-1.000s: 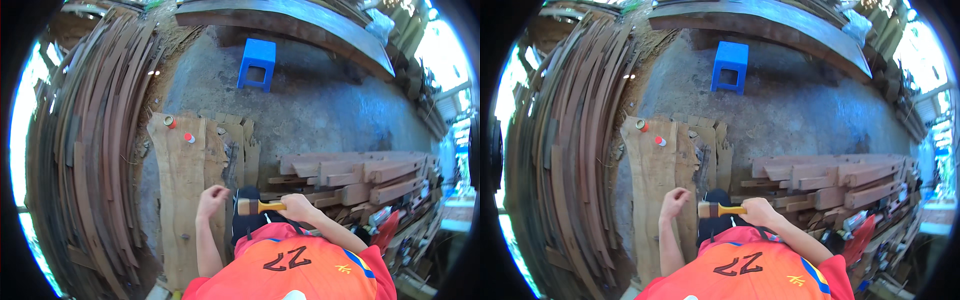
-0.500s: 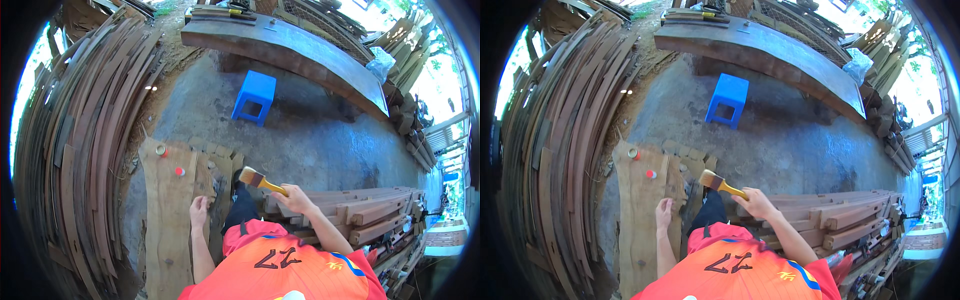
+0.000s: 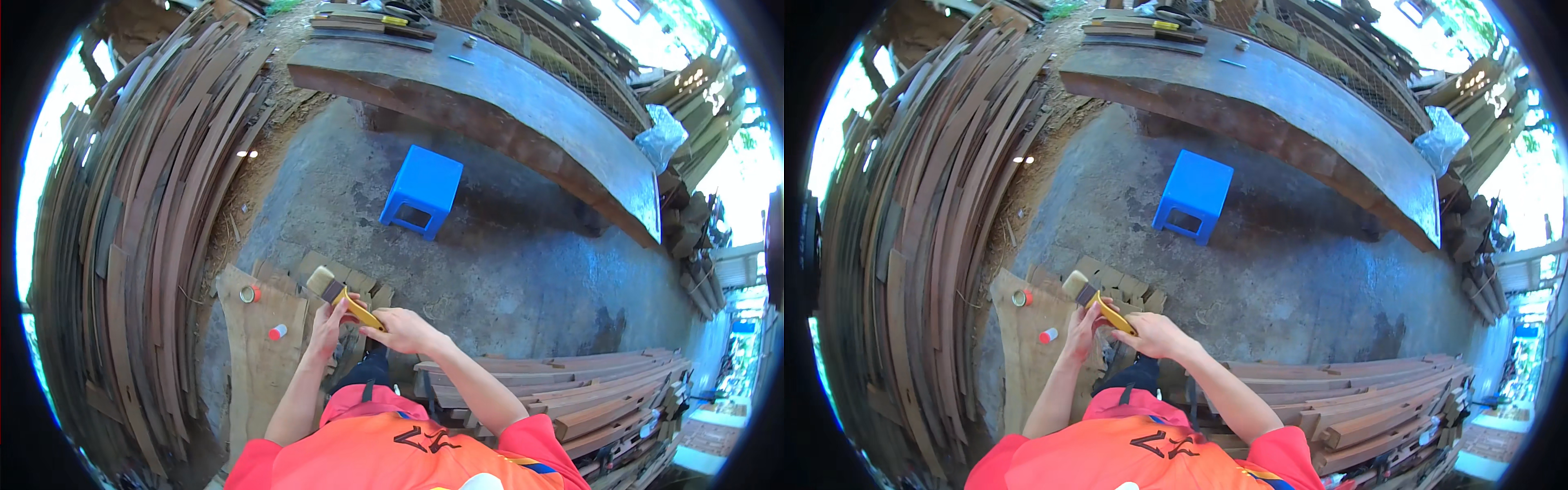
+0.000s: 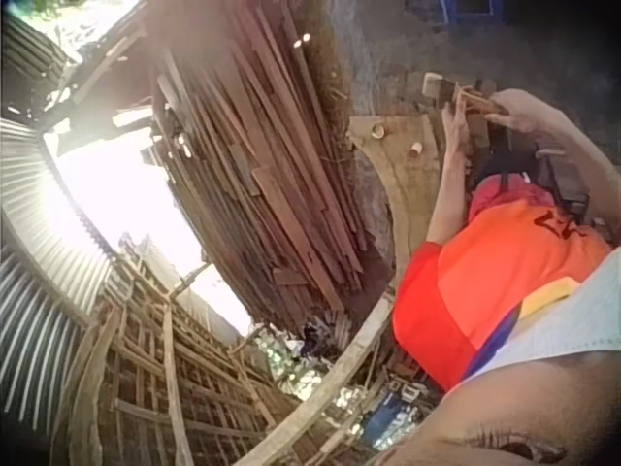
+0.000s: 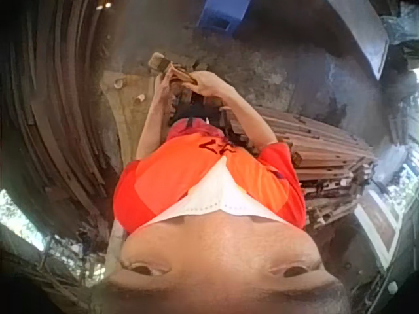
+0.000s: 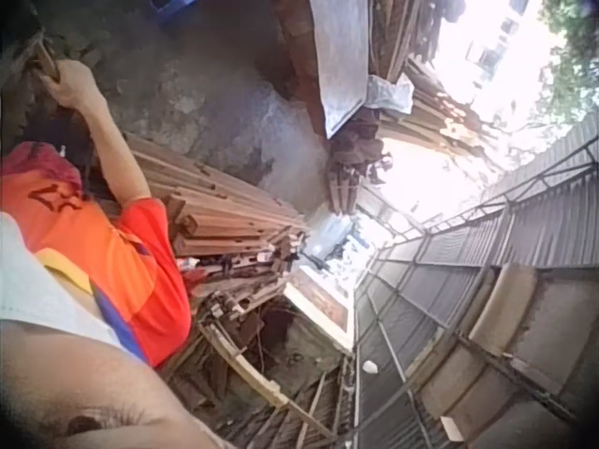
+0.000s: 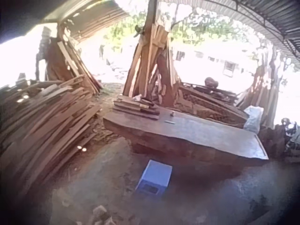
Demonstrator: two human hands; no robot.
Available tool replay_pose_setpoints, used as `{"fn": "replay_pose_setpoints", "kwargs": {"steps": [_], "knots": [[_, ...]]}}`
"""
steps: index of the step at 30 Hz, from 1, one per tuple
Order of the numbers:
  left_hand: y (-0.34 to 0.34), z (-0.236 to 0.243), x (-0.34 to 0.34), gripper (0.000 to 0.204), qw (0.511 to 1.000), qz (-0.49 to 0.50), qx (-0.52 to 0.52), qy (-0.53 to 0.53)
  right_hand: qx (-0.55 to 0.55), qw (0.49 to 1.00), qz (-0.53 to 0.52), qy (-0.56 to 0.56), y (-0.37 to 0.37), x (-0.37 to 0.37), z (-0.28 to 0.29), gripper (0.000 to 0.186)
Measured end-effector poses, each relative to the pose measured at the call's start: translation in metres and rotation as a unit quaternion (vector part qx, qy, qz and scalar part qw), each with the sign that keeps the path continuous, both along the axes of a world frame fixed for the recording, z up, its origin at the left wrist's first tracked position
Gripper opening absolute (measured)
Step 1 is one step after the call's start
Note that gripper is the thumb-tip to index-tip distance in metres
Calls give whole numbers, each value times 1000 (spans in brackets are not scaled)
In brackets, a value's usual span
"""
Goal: Measuring a piece of wood with a tape measure and preparing to apply a substance with a brush.
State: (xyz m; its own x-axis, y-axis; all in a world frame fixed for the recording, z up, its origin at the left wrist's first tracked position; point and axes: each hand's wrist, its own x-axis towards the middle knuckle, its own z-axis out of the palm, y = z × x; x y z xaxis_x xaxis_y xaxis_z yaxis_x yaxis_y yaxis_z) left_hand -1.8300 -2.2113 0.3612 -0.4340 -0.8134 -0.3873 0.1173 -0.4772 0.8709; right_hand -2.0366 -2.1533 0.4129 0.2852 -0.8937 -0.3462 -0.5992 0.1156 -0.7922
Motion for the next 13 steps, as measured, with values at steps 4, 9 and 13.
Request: {"fn": "replay_pose_setpoints", "kwargs": {"steps": [4, 9, 13], "knots": [[-50, 13, -41, 38, 999, -40, 16, -22, 42, 994, -96, -12, 6, -52, -2, 51], [-91, 19, -72, 38, 998, -68, -14, -7, 116, 966, -231, -22, 54, -115, -17, 47], [-126, 11, -91, 36, 985, -135, -9, -102, 164, 915, -366, -49, 82, -162, -49, 44]]}}
